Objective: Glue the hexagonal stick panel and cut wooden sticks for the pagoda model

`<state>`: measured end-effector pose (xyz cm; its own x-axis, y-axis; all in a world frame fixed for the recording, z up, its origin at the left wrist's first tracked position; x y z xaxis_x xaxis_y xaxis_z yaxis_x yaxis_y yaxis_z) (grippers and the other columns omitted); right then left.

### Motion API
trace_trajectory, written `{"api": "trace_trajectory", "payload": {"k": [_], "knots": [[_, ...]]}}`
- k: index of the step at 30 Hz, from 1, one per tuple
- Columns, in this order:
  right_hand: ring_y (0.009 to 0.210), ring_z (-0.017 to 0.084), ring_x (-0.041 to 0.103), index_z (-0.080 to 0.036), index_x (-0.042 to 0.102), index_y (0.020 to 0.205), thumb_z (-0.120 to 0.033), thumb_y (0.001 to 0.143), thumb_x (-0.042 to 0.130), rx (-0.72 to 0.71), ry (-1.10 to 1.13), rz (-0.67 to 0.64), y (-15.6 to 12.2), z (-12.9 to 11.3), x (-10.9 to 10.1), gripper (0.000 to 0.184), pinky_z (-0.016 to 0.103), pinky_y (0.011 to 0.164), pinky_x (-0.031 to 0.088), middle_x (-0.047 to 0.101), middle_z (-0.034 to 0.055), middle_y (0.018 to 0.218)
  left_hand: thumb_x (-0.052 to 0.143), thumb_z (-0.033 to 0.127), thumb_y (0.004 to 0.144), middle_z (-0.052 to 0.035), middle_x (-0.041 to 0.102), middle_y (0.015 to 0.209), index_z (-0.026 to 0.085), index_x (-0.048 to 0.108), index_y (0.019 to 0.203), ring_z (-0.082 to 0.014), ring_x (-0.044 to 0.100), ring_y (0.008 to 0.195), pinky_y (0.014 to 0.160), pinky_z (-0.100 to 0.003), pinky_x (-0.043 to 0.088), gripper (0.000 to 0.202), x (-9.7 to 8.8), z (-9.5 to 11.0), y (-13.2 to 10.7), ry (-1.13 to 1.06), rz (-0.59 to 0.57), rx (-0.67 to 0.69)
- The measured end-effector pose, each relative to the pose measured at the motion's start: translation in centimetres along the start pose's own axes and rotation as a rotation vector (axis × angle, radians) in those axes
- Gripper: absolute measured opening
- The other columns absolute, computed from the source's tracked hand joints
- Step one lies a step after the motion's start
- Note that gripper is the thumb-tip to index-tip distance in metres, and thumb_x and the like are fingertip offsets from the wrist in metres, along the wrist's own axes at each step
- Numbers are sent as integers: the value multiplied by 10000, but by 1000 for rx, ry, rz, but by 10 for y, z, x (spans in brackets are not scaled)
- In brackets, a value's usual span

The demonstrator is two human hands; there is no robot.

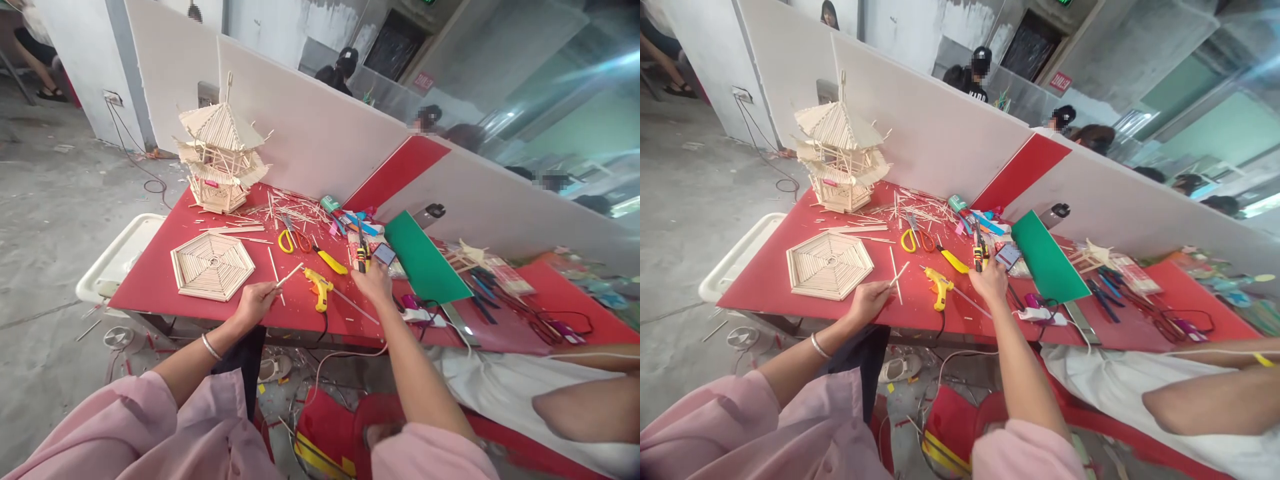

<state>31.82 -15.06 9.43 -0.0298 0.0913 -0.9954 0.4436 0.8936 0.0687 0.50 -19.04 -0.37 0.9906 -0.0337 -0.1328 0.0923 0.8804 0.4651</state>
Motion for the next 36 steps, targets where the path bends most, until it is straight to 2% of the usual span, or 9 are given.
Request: {"api": "trace_trajectory", "payload": {"k": [2, 4, 7, 10, 14, 17, 19, 28, 36], "knots": [[1093, 317, 643, -160, 575, 1287, -333, 819, 530, -67, 12, -62, -23, 0, -7, 501, 363, 863, 480, 652, 170, 1189, 615, 329, 887, -49, 760, 727, 216, 781, 820, -177, 696, 625, 634, -268, 531, 211, 1, -2, 0, 5, -4, 7], [1061, 304, 653, -184, 612, 1197, -312, 800, 547, -134, -6, -105, -49, -2, -13, 423, 341, 826, 480, 671, 139, 1163, 613, 340, 890, -51, 761, 739, 217, 778, 825, -182, 701, 641, 651, -274, 534, 215, 1, -4, 0, 6, 1, 6], [1050, 310, 645, -175, 574, 1209, -283, 807, 524, -269, -79, -128, -94, -10, -19, 419, 364, 846, 473, 665, 146, 1185, 616, 354, 889, -54, 759, 739, 211, 770, 807, -188, 699, 641, 663, -279, 533, 225, 1, -6, 1, 12, 8, 0], [1121, 306, 596, -169, 565, 1196, -218, 780, 513, -437, -118, -155, -135, -23, -20, 422, 372, 934, 447, 674, 139, 1154, 608, 354, 894, -51, 757, 743, 200, 754, 788, -182, 698, 655, 662, -264, 522, 237, 1, -5, 2, 17, 5, 7], [1175, 314, 558, -104, 470, 1352, -205, 775, 510, -483, -168, -184, -167, -34, -23, 587, 391, 943, 436, 639, 176, 1224, 607, 348, 892, -28, 716, 666, 182, 714, 725, -153, 656, 610, 645, -236, 498, 258, 1, -4, 2, 40, 10, 12], [1219, 323, 535, -107, 315, 1509, -217, 793, 517, -483, -189, -188, -178, -44, -24, 751, 406, 954, 424, 572, 187, 1345, 587, 323, 899, -25, 703, 656, 173, 697, 712, -140, 640, 594, 628, -223, 480, 264, 1, -1, 2, 62, 17, 35], [1213, 333, 537, -110, 260, 1548, -237, 809, 521, -465, -214, -184, -180, -50, -23, 794, 413, 945, 425, 564, 197, 1340, 564, 305, 907, -24, 701, 659, 174, 696, 723, -135, 638, 592, 621, -218, 471, 262, 1, 2, 2, 71, 13, 55], [1168, 358, 559, -104, 220, 1575, -293, 827, 552, -431, -287, -217, -181, -80, -22, 840, 418, 902, 433, 587, 214, 1241, 542, 336, 913, -39, 692, 655, 187, 688, 722, -144, 626, 601, 636, -232, 468, 282, 3, 3, 3, 109, -16, 67], [1144, 352, 580, -82, 302, 1525, -333, 826, 562, -453, -317, -178, -180, -84, -22, 787, 445, 936, 400, 627, 217, 1206, 557, 330, 915, -20, 644, 624, 181, 654, 692, -121, 584, 580, 622, -220, 434, 286, 4, 4, 3, 115, -22, 94]]}}
Point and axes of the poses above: each hand's wrist, its own y-axis towards the middle knuckle, its own x-axis out of the palm, z = x × y, the point moved 6 cm from there along y, towards the middle knuckle
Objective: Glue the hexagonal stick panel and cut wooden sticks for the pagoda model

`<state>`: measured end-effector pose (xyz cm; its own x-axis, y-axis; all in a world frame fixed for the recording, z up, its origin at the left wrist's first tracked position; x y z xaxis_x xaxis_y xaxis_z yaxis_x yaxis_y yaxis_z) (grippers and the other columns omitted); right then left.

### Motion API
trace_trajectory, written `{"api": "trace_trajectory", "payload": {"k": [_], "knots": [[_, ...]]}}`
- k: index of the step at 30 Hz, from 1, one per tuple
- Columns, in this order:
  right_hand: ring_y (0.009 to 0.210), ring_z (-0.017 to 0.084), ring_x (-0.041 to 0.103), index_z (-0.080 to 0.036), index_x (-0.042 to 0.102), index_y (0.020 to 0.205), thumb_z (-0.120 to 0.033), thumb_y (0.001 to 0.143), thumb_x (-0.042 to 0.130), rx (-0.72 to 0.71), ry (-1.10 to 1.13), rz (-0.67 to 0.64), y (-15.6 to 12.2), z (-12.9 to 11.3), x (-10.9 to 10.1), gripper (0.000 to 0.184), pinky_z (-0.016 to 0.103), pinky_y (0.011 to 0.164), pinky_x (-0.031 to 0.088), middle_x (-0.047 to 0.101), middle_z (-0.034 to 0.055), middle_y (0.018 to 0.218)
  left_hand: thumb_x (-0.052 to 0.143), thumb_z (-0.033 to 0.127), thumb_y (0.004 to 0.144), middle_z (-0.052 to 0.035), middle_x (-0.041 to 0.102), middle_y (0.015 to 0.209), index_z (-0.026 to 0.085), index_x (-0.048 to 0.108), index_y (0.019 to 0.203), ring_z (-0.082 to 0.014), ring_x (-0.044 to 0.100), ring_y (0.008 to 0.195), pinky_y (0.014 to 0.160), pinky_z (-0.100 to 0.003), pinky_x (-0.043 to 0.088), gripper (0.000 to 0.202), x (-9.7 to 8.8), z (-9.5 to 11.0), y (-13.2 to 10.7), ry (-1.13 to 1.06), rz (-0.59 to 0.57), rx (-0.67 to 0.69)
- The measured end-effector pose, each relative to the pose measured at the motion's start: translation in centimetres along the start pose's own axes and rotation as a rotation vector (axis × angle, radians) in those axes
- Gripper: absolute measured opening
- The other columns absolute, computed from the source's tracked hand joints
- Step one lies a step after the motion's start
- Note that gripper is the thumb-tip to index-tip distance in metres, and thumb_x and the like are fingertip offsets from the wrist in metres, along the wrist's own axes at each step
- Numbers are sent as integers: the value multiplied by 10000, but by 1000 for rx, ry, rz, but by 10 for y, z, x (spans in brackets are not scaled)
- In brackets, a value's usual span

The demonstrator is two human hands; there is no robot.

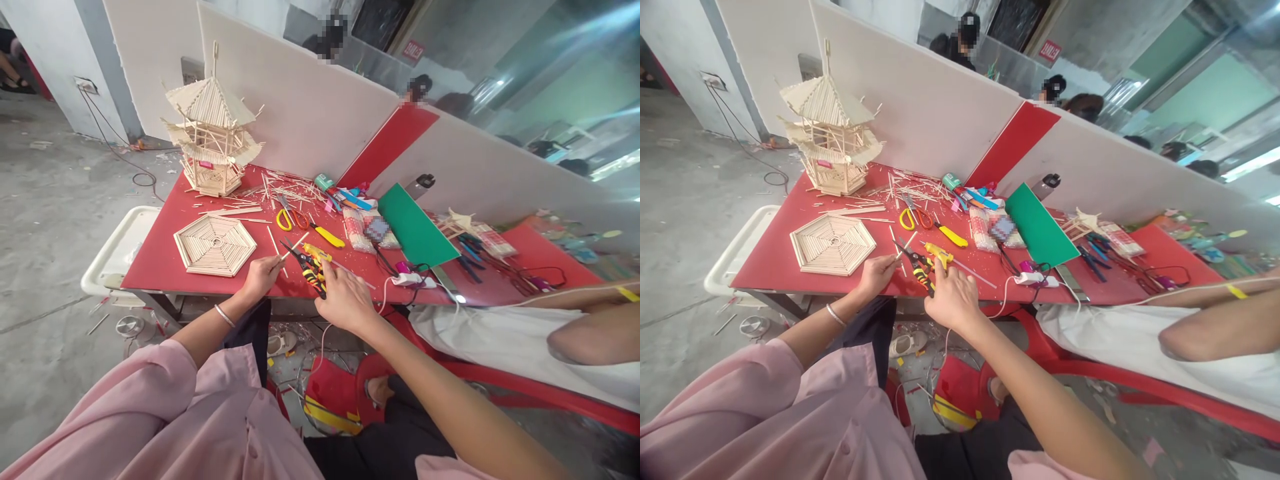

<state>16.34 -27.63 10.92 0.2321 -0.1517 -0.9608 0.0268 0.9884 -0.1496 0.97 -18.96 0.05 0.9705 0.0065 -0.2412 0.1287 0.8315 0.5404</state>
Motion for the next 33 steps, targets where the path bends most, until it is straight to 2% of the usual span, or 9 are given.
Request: {"api": "trace_trajectory", "payload": {"k": [7, 11, 15, 19, 21, 24, 26, 30, 33], "knots": [[1098, 322, 585, -76, 402, 1422, -239, 758, 592, -78, 110, 93, 9, 9, 9, 709, 406, 945, 432, 616, 201, 1192, 586, 320, 897, -10, 634, 600, 185, 652, 668, -120, 574, 567, 611, -223, 430, 274, -2, 1, 2, -47, -5, -38], [1064, 321, 590, -92, 426, 1385, -200, 736, 583, -71, 196, 139, 13, 17, 12, 677, 409, 906, 467, 607, 194, 1167, 589, 300, 898, -8, 647, 608, 183, 651, 671, -126, 598, 581, 611, -231, 440, 263, 1, 6, 4, -168, -18, -76], [1071, 310, 589, -97, 412, 1391, -181, 718, 568, -102, 319, 144, 11, 20, 6, 696, 416, 920, 482, 609, 180, 1152, 666, 378, 874, -4, 643, 659, 181, 681, 794, -113, 563, 570, 564, -230, 438, 213, -3, 22, 13, -349, 137, -111], [1132, 323, 567, -94, 412, 1393, -176, 690, 560, -173, 392, 169, 3, 23, -1, 724, 455, 963, 476, 589, 194, 1209, 739, 393, 834, -5, 599, 659, 180, 639, 663, -104, 530, 606, 569, -229, 426, 290, -13, 56, 25, -322, 245, 38], [1165, 323, 556, -102, 402, 1409, -173, 689, 550, -198, 433, 182, 0, 28, -1, 739, 467, 987, 468, 586, 190, 1237, 740, 399, 835, 9, 574, 612, 182, 651, 668, -93, 509, 549, 542, -229, 419, 289, -14, 65, 28, -345, 231, 45], [1201, 320, 545, -110, 362, 1451, -170, 697, 537, -222, 492, 168, -2, 38, 7, 776, 480, 1018, 455, 586, 182, 1262, 722, 446, 840, 16, 575, 588, 185, 671, 732, -89, 490, 477, 484, -234, 393, 287, -8, 68, 27, -391, 146, -60], [1213, 321, 544, -98, 344, 1464, -172, 703, 536, -228, 536, 142, -1, 45, 15, 788, 487, 1032, 451, 574, 192, 1290, 691, 475, 853, 10, 562, 589, 190, 651, 724, -101, 485, 495, 507, -249, 401, 316, -3, 70, 25, -349, 118, -103], [1217, 314, 549, -107, 316, 1479, -160, 710, 530, -270, 612, 127, 4, 53, 28, 800, 493, 1052, 447, 541, 195, 1345, 610, 469, 894, -7, 519, 598, 200, 576, 647, -126, 452, 573, 580, -273, 400, 367, 0, 86, 27, -167, 124, -53], [1310, 322, 479, -102, 309, 1483, -154, 711, 517, -324, 648, 155, 9, 53, 30, 801, 503, 1108, 402, 504, 201, 1388, 584, 450, 903, -4, 482, 586, 199, 512, 600, -123, 430, 573, 568, -267, 372, 400, -1, 95, 33, -118, 99, -45]]}}
Point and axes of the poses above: each hand's wrist, its own y-axis towards the middle knuckle, its own x-axis out of the palm, z = x × y, the point moved 6 cm from there along y, towards the middle knuckle
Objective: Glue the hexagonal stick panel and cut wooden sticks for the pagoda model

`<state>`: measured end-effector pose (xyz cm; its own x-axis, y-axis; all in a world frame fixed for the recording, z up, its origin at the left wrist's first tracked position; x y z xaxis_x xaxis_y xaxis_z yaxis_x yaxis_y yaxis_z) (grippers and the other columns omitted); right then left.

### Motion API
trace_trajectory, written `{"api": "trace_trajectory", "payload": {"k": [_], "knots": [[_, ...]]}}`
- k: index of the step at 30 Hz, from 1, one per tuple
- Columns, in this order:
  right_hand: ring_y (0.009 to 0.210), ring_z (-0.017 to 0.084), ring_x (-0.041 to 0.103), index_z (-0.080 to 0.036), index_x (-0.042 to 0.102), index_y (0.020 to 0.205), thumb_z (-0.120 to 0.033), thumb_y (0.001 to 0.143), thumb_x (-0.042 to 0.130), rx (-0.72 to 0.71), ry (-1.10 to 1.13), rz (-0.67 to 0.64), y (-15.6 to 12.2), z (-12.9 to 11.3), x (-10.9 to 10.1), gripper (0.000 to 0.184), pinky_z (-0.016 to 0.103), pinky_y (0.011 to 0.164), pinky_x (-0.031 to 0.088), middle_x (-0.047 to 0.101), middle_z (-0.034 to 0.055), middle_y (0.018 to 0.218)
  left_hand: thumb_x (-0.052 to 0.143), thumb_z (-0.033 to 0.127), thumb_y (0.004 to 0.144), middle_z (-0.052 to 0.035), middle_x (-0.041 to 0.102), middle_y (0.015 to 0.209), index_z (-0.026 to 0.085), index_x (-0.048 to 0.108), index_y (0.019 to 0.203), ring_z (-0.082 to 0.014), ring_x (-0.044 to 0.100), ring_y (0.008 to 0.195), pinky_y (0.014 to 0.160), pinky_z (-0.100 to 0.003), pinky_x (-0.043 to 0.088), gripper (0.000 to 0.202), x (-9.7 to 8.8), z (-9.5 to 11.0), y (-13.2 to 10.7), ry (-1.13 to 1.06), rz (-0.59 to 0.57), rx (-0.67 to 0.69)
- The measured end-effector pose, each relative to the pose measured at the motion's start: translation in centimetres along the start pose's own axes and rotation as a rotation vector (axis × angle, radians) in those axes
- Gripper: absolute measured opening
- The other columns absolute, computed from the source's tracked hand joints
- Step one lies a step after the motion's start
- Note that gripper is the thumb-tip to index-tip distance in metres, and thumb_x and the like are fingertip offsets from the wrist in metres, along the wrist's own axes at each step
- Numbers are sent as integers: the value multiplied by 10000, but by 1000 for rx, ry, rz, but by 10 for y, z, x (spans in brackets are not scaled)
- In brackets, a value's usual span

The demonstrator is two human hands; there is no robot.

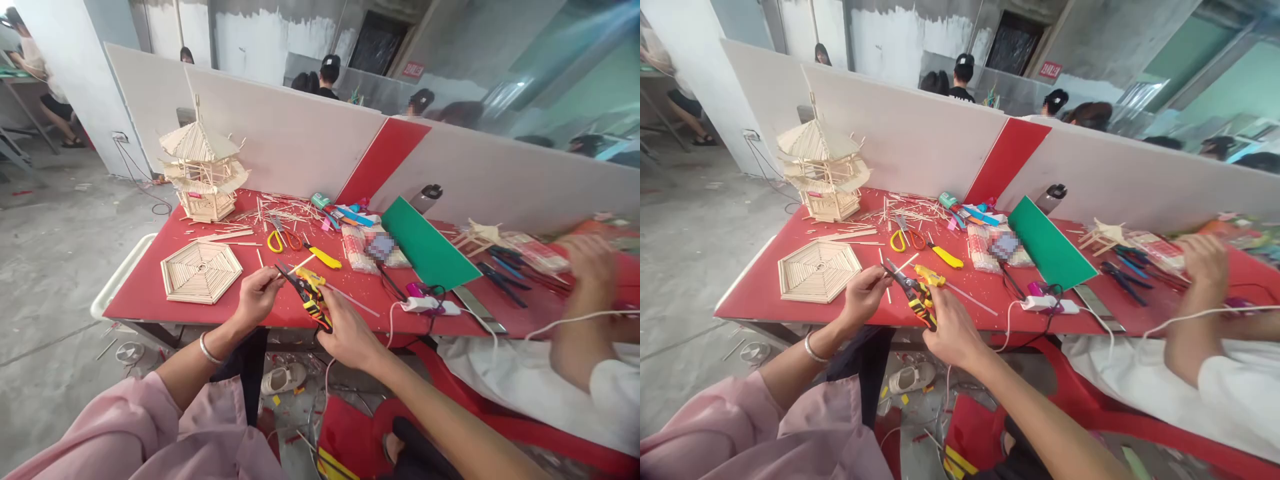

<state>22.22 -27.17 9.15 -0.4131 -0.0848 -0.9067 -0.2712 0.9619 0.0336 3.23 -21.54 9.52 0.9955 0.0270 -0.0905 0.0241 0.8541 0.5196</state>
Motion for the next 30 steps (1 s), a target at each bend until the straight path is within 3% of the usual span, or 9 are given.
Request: {"api": "trace_trajectory", "payload": {"k": [4, 8, 12, 19, 22, 30], "knots": [[1381, 325, 404, -123, 288, 1507, -165, 720, 517, -53, 46, 0, 3, 3, 3, 821, 531, 1154, 343, 465, 195, 1423, 649, 481, 857, 20, 451, 559, 183, 527, 603, -89, 382, 528, 517, -239, 330, 410, 2, -2, 4, -98, -109, -122], [1354, 323, 423, -146, 279, 1521, -171, 714, 541, -58, 88, 2, 2, 11, 6, 848, 533, 1136, 356, 478, 183, 1398, 757, 570, 730, 51, 434, 499, 162, 571, 639, -40, 290, 419, 413, -207, 217, 458, 14, -21, 1, -380, -228, -446], [1335, 329, 439, -141, 288, 1522, -180, 721, 550, -42, 77, -18, -1, 19, 8, 844, 532, 1126, 367, 490, 185, 1389, 851, 505, 631, 27, 539, 545, 138, 572, 645, -1, 264, 355, 365, -181, 157, 461, 27, -27, -4, -580, -355, -682], [1338, 353, 457, -118, 306, 1519, -210, 730, 545, 15, 47, -71, 1, 17, 12, 830, 535, 1126, 371, 485, 203, 1413, 853, 409, 657, 33, 545, 535, 128, 561, 641, 12, 248, 323, 337, -147, 140, 406, 28, -27, -9, -723, -463, -827], [1375, 343, 432, -163, 279, 1539, -200, 726, 528, -3, 76, -99, 3, 15, 16, 851, 544, 1137, 355, 469, 182, 1446, 816, 353, 712, 38, 543, 568, 131, 551, 673, 17, 221, 334, 331, -136, 139, 348, 24, -34, -12, -790, -494, -876], [1465, 317, 328, -177, 209, 1568, -150, 689, 505, -122, 130, -147, 2, 14, 21, 928, 542, 1189, 293, 379, 169, 1548, 750, 205, 754, 62, 456, 559, 132, 535, 703, 9, 137, 357, 325, -135, 105, 233, 26, -34, -26, -1025, -760, -1089]]}}
Point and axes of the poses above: each hand's wrist, its own y-axis towards the middle knuckle, its own x-axis out of the palm, z = x × y, the point moved 6 cm from there along y, towards the middle knuckle
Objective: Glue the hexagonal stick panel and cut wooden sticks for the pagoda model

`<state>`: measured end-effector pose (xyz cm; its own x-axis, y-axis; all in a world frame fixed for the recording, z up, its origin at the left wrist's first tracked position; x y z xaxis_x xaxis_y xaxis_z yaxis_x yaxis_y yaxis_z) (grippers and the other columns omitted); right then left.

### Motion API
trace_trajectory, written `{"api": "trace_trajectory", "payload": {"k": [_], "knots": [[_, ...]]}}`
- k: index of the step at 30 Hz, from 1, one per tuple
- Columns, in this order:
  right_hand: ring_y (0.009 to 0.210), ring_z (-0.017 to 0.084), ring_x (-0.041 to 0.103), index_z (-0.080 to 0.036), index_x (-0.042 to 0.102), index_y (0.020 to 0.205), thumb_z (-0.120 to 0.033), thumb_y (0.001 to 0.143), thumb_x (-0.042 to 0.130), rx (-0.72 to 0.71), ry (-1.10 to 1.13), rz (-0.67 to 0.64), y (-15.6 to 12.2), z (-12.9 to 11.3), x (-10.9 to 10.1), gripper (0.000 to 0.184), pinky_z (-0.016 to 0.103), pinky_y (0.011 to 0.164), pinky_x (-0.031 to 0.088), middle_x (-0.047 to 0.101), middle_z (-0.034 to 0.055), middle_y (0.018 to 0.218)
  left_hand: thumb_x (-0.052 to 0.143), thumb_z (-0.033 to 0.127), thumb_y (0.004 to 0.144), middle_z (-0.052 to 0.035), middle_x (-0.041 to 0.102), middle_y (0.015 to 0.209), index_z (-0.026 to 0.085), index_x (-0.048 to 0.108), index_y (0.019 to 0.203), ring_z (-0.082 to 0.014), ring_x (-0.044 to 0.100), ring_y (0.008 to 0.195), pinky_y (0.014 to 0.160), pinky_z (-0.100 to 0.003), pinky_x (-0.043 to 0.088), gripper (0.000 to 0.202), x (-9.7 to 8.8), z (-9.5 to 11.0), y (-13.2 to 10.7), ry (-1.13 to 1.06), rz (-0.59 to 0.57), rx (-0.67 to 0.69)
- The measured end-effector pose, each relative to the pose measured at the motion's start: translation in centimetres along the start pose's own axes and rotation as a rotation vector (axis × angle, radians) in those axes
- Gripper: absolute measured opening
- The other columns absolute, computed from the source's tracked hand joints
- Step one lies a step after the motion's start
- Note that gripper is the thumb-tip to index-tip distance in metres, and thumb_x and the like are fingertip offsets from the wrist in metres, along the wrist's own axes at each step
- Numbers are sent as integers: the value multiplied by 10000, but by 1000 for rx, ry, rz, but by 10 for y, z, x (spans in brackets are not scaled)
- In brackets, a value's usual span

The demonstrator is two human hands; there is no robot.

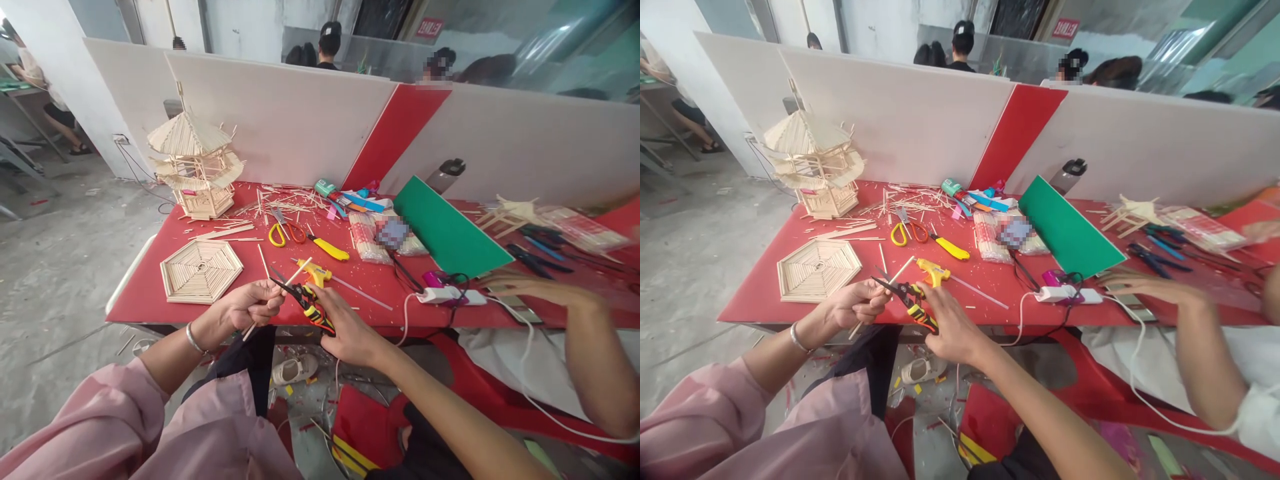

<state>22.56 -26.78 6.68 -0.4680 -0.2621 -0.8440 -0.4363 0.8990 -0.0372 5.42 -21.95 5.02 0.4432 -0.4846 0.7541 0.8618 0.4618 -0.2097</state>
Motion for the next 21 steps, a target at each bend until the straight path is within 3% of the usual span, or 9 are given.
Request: {"api": "trace_trajectory", "payload": {"k": [4, 10, 17, 21], "knots": [[1464, 320, 334, -209, 171, 1584, -146, 696, 508, 3, -38, -9, -1, 5, 2, 952, 552, 1173, 317, 370, 160, 1557, 731, 183, 779, 64, 431, 534, 131, 524, 670, 7, 144, 352, 327, -133, 151, 239, 4, -4, -1, -21, -36, -30], [1398, 344, 421, -180, 266, 1551, -169, 705, 536, -11, -75, 6, 1, 6, 5, 888, 576, 1154, 337, 458, 181, 1482, 704, 171, 787, 65, 440, 549, 136, 518, 691, 6, 121, 351, 322, -134, 150, 213, 5, -7, -2, -53, -38, 5], [1471, 316, 345, -158, 210, 1586, -176, 699, 493, 123, 126, -128, 6, 2, 12, 931, 538, 1180, 316, 373, 174, 1572, 782, 344, 774, 38, 545, 610, 137, 555, 723, 18, 221, 350, 339, -136, 139, 311, -15, 10, -7, 120, 282, 233], [1440, 318, 397, -121, 333, 1529, -165, 672, 490, 149, 172, -91, 6, -1, 9, 872, 519, 1178, 321, 439, 188, 1530, 824, 452, 720, 41, 511, 539, 126, 591, 692, 10, 279, 343, 355, -158, 135, 401, -31, 23, -16, 329, 451, 345]]}}
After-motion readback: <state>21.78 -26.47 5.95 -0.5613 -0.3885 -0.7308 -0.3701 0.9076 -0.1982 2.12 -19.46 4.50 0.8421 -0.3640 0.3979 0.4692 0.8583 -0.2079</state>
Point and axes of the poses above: each hand's wrist, its own y-axis towards the middle knuckle, its own x-axis out of the palm, z = x × y, the point moved 6 cm from there along y, towards the middle knuckle
